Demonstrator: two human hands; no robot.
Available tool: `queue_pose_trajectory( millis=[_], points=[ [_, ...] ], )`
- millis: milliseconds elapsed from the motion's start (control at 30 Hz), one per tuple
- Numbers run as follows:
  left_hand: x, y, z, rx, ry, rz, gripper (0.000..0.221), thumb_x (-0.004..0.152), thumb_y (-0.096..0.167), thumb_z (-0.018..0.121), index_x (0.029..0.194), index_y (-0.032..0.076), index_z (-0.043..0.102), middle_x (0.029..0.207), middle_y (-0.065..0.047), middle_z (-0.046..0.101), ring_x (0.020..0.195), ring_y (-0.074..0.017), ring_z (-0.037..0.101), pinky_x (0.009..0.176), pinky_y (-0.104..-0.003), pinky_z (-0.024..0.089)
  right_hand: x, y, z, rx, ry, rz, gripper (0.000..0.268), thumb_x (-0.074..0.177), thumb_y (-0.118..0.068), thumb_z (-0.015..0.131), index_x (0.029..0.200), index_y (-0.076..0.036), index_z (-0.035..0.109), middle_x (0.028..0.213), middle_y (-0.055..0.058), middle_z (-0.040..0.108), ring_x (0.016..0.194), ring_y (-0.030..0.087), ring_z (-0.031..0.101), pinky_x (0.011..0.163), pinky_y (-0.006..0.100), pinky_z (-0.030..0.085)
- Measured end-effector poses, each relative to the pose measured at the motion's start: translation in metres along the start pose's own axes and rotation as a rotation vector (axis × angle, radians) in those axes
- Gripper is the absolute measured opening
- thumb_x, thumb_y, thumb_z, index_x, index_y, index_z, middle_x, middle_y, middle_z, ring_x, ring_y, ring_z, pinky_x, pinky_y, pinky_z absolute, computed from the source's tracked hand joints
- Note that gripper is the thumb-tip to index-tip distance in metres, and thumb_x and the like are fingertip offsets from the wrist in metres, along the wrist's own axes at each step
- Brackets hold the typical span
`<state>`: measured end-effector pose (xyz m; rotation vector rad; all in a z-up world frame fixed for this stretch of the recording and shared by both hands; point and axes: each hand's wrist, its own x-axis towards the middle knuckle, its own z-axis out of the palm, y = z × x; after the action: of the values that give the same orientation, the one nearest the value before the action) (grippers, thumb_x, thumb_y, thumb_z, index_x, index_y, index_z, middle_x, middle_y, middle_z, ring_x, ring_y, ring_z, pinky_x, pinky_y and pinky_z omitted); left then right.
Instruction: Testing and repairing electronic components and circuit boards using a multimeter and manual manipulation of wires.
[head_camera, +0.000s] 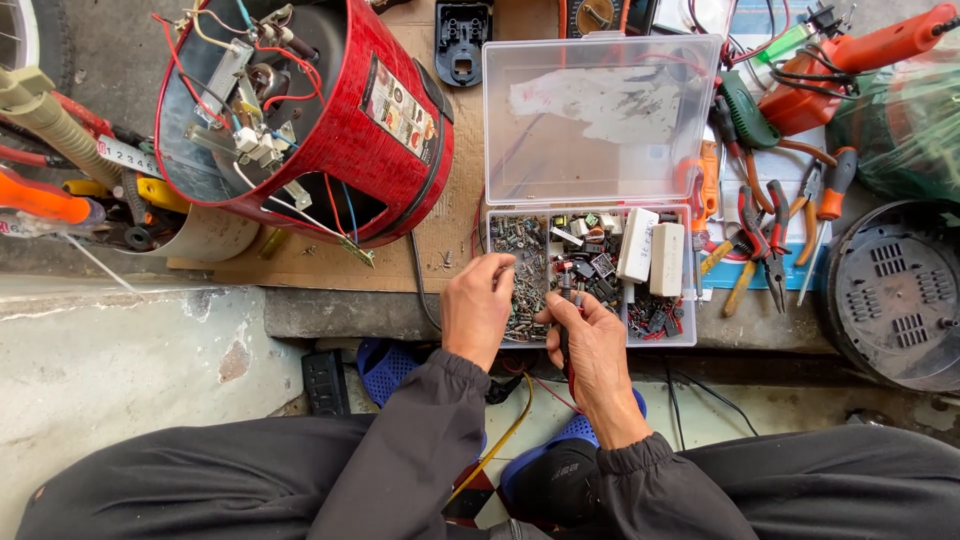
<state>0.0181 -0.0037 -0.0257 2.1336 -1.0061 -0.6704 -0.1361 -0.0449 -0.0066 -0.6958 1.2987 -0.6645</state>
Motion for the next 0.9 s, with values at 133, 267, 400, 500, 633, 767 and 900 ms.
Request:
queue_pose_trajectory(
  millis=[133,267,400,500,633,767,900],
  points=[
    [0.022,-0.012,0.018,0.218,-0.109,0.053,0.013,0.108,0.026,0.073,0.118,0.023,0.082,0.106,-0.003,0.085,0.099,-0.0246,0.084,0.084,-0.038,0.068,0.002,0.002,-0.001,-0.020,-0.002,-0.015,0.015,0.101,-0.010,0.077,0.110,0.002,0.075,0.082,0.023,0.076,0.047,0.017,0.060,0.031,0.024,0.040],
    [0.036,-0.024,0.028,0.344,-0.180,0.048,0.016,0.101,0.026,0.078,0.117,0.026,0.082,0.102,-0.003,0.085,0.098,-0.0289,0.084,0.083,-0.043,0.067,0.002,0.000,-0.001,-0.025,0.000,-0.006,0.015,0.101,-0.010,0.077,0.110,0.002,0.075,0.081,0.023,0.077,0.046,0.016,0.060,0.030,0.024,0.040],
    [0.038,-0.009,0.015,0.382,-0.286,-0.003,0.028,0.097,0.022,0.079,0.125,0.026,0.080,0.108,-0.013,0.086,0.105,-0.0405,0.083,0.092,-0.054,0.065,0.001,-0.002,0.001,-0.027,-0.002,0.005,0.016,0.100,-0.011,0.077,0.110,0.003,0.075,0.080,0.023,0.077,0.045,0.016,0.060,0.031,0.024,0.041],
    [0.035,-0.004,0.008,0.353,-0.284,0.017,0.031,0.098,0.015,0.079,0.128,0.019,0.077,0.108,-0.017,0.085,0.105,-0.0396,0.083,0.094,-0.053,0.064,0.001,-0.002,0.001,-0.025,-0.001,0.010,0.016,0.100,-0.010,0.077,0.110,0.003,0.075,0.080,0.022,0.077,0.045,0.015,0.060,0.031,0.024,0.041],
    [0.027,0.004,-0.007,0.327,-0.329,0.037,0.039,0.098,0.012,0.077,0.136,0.016,0.071,0.108,-0.022,0.085,0.105,-0.0420,0.083,0.093,-0.056,0.063,0.002,0.000,-0.002,-0.013,0.002,0.013,0.016,0.100,-0.010,0.078,0.110,0.003,0.075,0.080,0.023,0.077,0.045,0.016,0.060,0.030,0.024,0.041],
    [0.017,0.006,-0.013,0.266,-0.329,0.054,0.041,0.101,0.009,0.073,0.141,0.012,0.065,0.100,-0.021,0.084,0.100,-0.0410,0.083,0.093,-0.057,0.063,0.000,-0.003,-0.001,-0.016,-0.004,0.019,0.017,0.100,-0.010,0.078,0.110,0.003,0.075,0.081,0.023,0.077,0.045,0.016,0.059,0.031,0.024,0.042],
    [0.014,0.001,-0.010,0.227,-0.294,0.067,0.032,0.102,0.012,0.067,0.134,0.015,0.061,0.097,-0.023,0.083,0.097,-0.0476,0.082,0.087,-0.061,0.063,0.001,-0.003,-0.002,-0.018,-0.009,0.021,0.017,0.101,-0.010,0.077,0.110,0.003,0.075,0.081,0.023,0.077,0.045,0.015,0.059,0.031,0.024,0.041]
  ],
)
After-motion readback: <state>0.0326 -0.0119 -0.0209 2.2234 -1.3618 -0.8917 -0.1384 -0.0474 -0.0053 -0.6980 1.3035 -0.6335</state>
